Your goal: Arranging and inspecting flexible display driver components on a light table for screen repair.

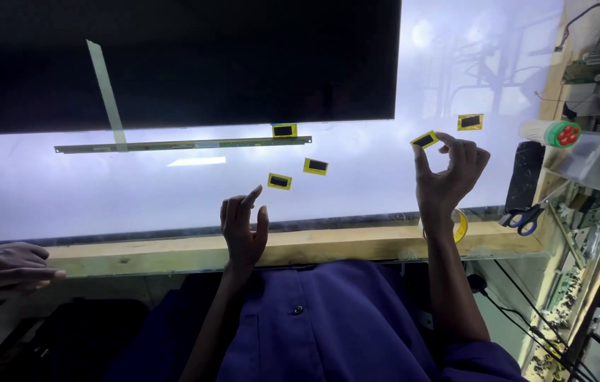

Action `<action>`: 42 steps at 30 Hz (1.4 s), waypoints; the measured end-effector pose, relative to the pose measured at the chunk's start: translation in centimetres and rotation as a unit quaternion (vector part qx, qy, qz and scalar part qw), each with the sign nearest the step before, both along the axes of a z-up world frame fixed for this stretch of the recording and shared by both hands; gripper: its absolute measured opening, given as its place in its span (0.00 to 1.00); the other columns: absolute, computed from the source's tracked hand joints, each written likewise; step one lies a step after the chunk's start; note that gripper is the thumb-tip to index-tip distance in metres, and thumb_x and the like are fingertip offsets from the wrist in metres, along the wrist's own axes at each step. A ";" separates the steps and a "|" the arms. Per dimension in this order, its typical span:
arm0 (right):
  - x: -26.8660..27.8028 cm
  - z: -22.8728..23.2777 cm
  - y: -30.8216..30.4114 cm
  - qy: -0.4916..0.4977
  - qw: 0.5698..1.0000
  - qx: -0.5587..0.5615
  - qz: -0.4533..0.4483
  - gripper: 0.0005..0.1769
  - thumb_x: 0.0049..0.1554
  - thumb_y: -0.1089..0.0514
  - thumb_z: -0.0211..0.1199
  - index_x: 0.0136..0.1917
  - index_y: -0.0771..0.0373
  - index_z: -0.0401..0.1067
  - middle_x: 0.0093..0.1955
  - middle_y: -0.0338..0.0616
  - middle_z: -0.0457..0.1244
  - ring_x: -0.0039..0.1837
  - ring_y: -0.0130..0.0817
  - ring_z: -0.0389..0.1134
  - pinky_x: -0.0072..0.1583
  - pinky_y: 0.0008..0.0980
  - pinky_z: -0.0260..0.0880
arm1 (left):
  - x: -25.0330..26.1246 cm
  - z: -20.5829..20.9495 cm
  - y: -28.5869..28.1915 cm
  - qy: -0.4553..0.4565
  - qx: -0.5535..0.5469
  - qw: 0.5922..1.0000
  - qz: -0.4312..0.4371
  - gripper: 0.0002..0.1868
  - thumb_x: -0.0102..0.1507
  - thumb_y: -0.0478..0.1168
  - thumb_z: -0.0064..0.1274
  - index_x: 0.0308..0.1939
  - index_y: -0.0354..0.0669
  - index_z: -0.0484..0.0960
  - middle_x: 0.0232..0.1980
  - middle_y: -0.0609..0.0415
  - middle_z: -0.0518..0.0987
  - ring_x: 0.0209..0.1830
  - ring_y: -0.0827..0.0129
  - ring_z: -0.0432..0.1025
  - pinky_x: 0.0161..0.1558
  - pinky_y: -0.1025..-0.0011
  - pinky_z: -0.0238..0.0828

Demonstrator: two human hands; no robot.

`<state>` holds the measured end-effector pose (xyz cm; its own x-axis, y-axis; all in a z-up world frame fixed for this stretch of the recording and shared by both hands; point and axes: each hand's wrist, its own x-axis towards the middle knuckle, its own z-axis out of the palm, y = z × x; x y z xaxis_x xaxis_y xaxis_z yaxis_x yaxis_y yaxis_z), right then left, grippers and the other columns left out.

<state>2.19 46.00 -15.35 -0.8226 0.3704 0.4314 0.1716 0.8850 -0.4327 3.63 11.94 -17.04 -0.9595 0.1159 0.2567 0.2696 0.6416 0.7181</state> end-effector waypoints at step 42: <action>1.1 10.5 -12.2 0.177 0.824 -0.069 0.534 0.11 0.53 0.65 0.73 0.46 0.52 0.77 0.39 0.39 0.60 0.42 0.35 0.55 0.38 0.33 0.63 | 0.9 18.4 2.6 -0.495 0.670 0.552 0.040 0.10 0.64 0.40 0.49 0.28 0.42 0.74 0.22 0.59 0.68 0.17 0.77 0.63 0.16 0.83 0.51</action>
<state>3.30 33.76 -4.89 -0.5428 -0.4166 0.7293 -0.8317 0.3878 -0.3974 4.55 14.54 1.34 -0.6942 0.4064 -0.5941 -0.6716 -0.6625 0.3317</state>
